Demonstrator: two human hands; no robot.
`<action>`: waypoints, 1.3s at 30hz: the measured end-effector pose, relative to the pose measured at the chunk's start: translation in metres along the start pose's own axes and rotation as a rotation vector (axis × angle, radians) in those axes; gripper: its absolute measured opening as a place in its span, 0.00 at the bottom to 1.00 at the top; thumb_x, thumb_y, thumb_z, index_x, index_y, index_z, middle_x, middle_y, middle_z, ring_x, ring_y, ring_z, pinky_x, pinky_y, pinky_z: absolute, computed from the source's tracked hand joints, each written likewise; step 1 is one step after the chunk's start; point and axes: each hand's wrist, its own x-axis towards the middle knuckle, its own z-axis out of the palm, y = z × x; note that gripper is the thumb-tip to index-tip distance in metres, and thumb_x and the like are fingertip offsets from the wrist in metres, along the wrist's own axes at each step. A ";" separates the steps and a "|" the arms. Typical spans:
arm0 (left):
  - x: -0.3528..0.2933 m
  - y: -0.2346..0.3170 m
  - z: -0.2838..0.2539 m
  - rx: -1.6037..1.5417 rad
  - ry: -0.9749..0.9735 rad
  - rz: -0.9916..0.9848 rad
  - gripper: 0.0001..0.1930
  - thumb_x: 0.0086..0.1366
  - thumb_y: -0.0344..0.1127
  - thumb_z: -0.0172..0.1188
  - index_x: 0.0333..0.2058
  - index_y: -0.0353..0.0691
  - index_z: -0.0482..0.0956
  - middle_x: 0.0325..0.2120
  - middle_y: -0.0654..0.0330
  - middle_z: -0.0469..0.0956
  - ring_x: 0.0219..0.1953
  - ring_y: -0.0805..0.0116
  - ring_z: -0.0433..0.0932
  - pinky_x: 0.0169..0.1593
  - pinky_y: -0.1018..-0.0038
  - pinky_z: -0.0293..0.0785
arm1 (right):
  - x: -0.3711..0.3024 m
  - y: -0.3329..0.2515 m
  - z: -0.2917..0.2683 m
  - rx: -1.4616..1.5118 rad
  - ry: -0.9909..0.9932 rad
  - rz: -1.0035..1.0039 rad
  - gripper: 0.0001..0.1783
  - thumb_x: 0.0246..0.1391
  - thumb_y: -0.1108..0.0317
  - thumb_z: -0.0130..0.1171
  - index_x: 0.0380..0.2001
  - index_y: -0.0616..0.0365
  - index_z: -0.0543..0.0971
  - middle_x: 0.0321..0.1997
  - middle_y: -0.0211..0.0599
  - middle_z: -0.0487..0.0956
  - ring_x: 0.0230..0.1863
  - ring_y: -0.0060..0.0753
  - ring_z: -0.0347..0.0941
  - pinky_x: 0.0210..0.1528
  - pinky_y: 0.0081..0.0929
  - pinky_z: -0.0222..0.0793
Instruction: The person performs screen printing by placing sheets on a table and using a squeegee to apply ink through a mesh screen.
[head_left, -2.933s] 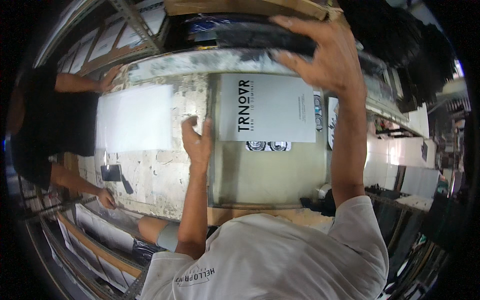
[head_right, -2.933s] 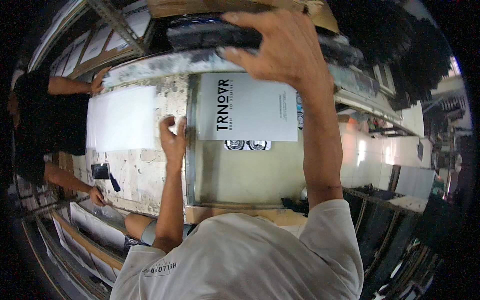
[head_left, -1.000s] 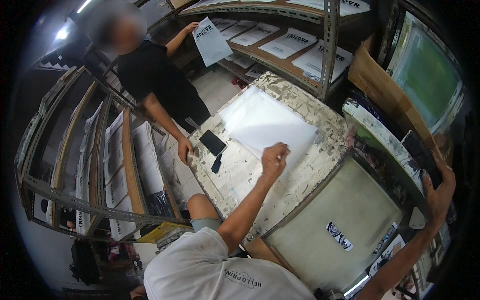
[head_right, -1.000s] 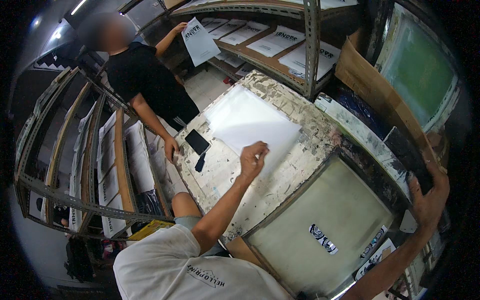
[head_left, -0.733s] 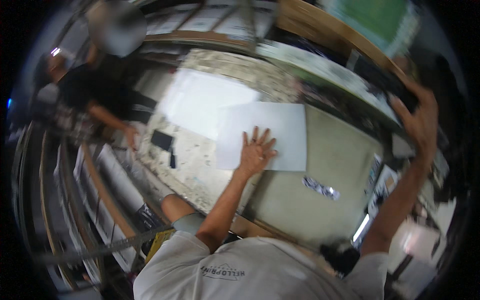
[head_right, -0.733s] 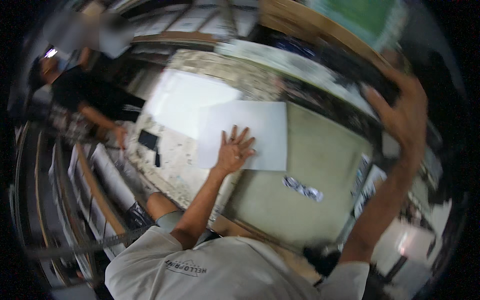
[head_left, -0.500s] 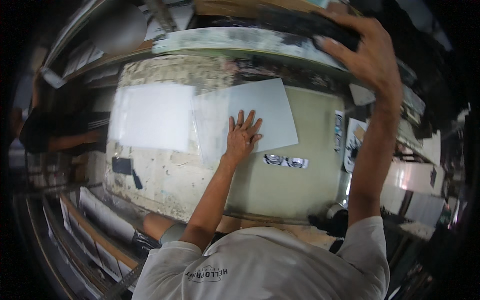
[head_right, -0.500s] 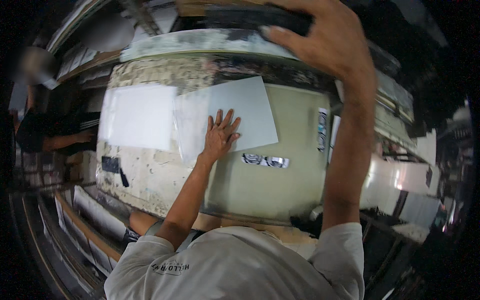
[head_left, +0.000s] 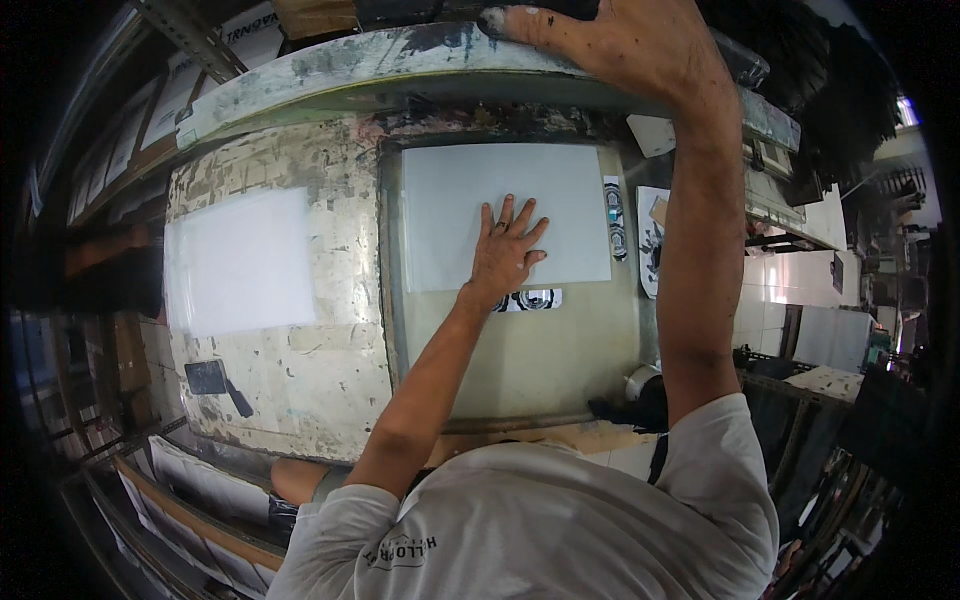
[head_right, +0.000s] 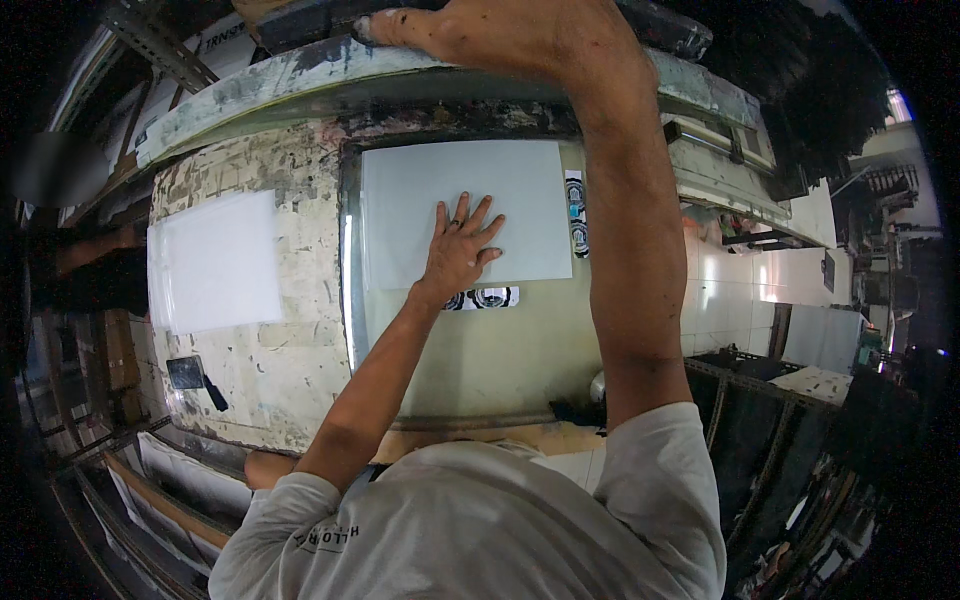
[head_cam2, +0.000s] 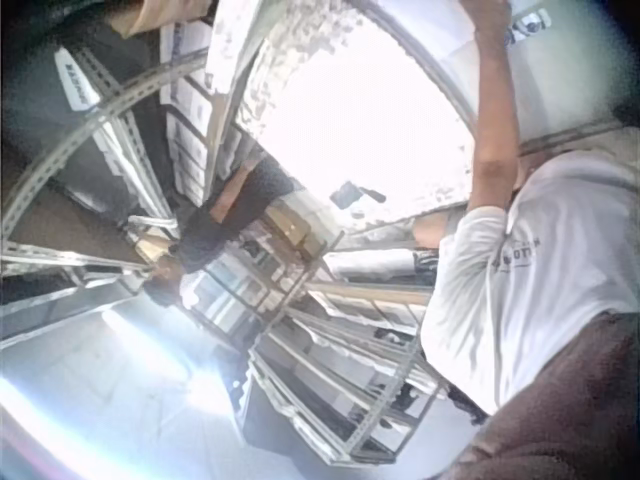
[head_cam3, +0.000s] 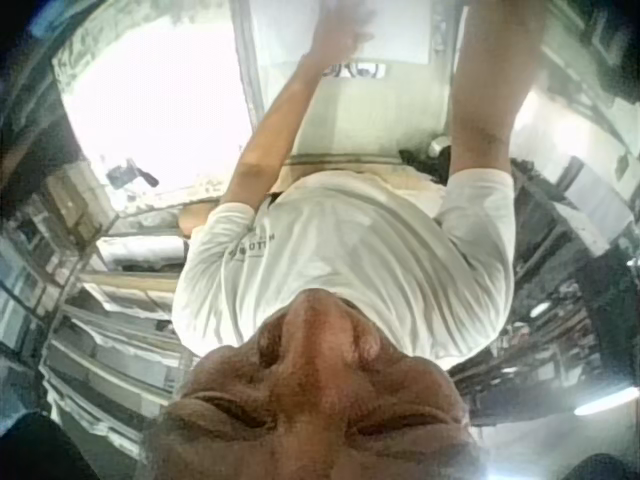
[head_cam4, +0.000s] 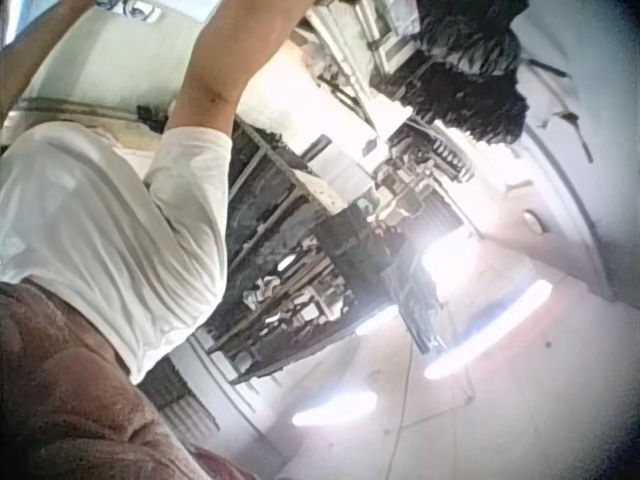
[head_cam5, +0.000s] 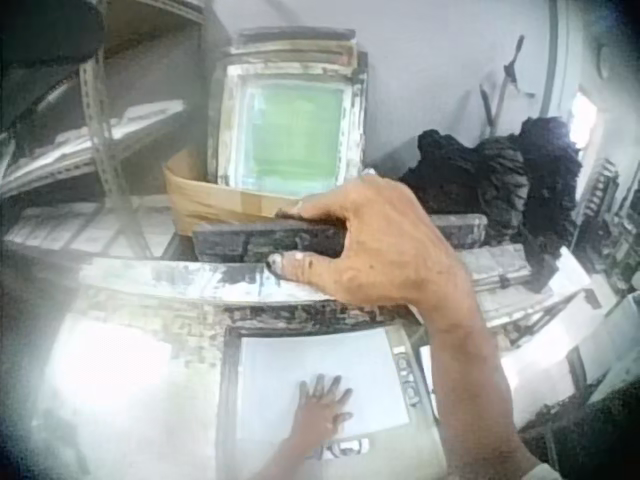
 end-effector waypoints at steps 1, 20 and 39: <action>-0.002 0.004 0.001 0.001 -0.006 0.012 0.28 0.66 0.50 0.59 0.65 0.54 0.71 0.73 0.59 0.53 0.76 0.47 0.44 0.74 0.40 0.32 | 0.001 -0.001 -0.003 0.036 -0.024 0.027 0.25 0.43 0.54 0.71 0.40 0.61 0.87 0.29 0.48 0.85 0.31 0.44 0.80 0.42 0.37 0.75; -0.042 0.022 -0.088 -0.456 0.595 -0.079 0.37 0.64 0.48 0.63 0.68 0.40 0.63 0.64 0.51 0.68 0.70 0.46 0.60 0.72 0.47 0.49 | -0.025 -0.017 0.004 -0.080 0.020 -0.084 0.29 0.43 0.47 0.71 0.42 0.58 0.87 0.36 0.47 0.85 0.39 0.43 0.79 0.53 0.39 0.70; -0.257 -0.072 -0.060 -0.558 0.837 -0.574 0.48 0.36 0.35 0.84 0.59 0.30 0.73 0.57 0.54 0.70 0.59 0.57 0.68 0.62 0.64 0.69 | -0.246 -0.030 0.163 0.088 -0.354 0.159 0.33 0.44 0.68 0.70 0.58 0.42 0.80 0.39 0.44 0.81 0.44 0.46 0.76 0.53 0.42 0.67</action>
